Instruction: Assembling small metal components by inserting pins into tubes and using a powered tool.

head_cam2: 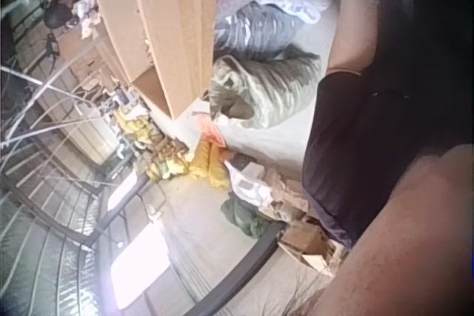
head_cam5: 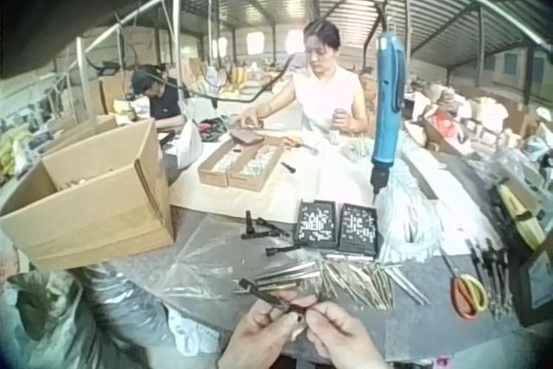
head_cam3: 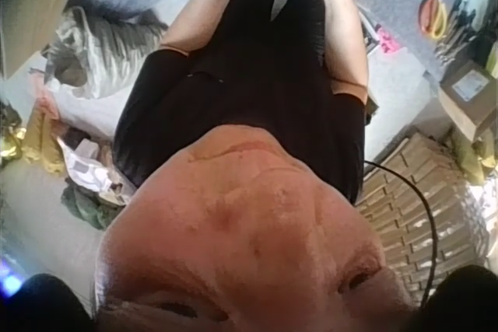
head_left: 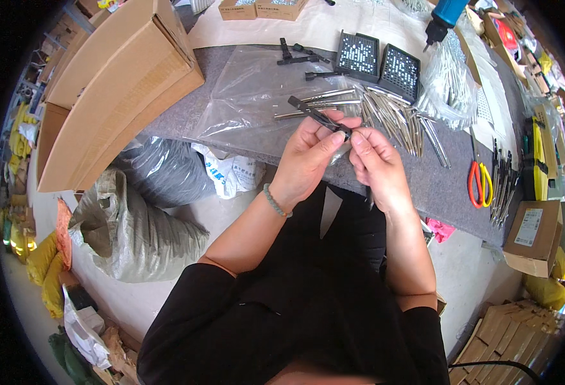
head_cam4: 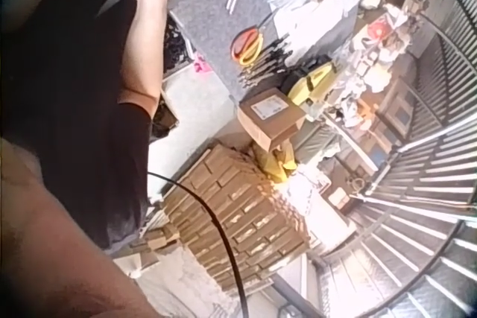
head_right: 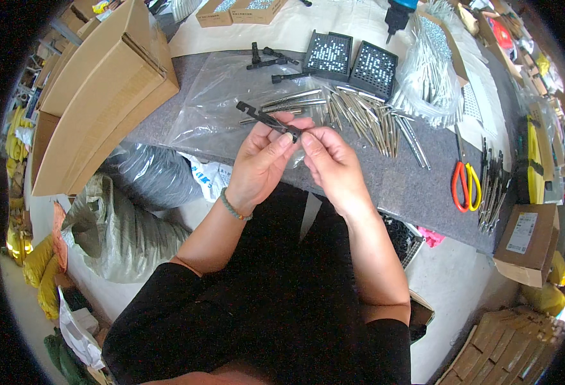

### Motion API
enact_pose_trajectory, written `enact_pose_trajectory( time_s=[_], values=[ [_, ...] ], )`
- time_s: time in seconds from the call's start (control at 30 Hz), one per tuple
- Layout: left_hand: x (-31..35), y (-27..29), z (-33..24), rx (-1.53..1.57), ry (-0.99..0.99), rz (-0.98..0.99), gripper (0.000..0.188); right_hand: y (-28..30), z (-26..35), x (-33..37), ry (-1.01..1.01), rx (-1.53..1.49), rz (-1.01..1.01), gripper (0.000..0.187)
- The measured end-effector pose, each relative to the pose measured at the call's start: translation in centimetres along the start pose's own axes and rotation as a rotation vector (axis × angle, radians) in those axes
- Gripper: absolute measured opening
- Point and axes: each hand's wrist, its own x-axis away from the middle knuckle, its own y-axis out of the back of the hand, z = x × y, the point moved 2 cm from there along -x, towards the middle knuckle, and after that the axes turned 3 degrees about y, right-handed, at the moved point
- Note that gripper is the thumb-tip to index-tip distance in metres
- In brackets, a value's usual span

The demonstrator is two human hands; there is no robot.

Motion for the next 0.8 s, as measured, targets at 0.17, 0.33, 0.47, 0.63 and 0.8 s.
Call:
enact_pose_trajectory(
  time_s=[0.17, 0.33, 0.47, 0.63, 0.8],
  values=[
    [-0.7, 1.1, 0.2, -0.074, -0.027, -0.061, 0.024, -1.2, 2.2, 0.2, 0.282, 0.931, -0.102, 0.027],
    [-1.3, 2.0, 0.4, -0.119, -0.009, -0.148, 0.022, 0.5, -0.2, -1.1, 0.359, 1.034, -0.081, 0.034],
    [-1.2, 2.9, 0.9, -0.064, 0.059, -0.164, 0.021, 0.2, 0.5, -0.3, 0.504, 0.926, -0.117, 0.024],
    [-1.0, 2.6, 1.6, -0.056, 0.057, -0.135, 0.019, -0.1, 0.0, -0.2, 0.483, 0.88, -0.197, 0.02],
    [-1.2, 3.1, 1.8, -0.066, 0.102, -0.112, 0.02, 0.2, -0.8, -0.2, 0.341, 0.658, -0.151, 0.019]
  ],
)
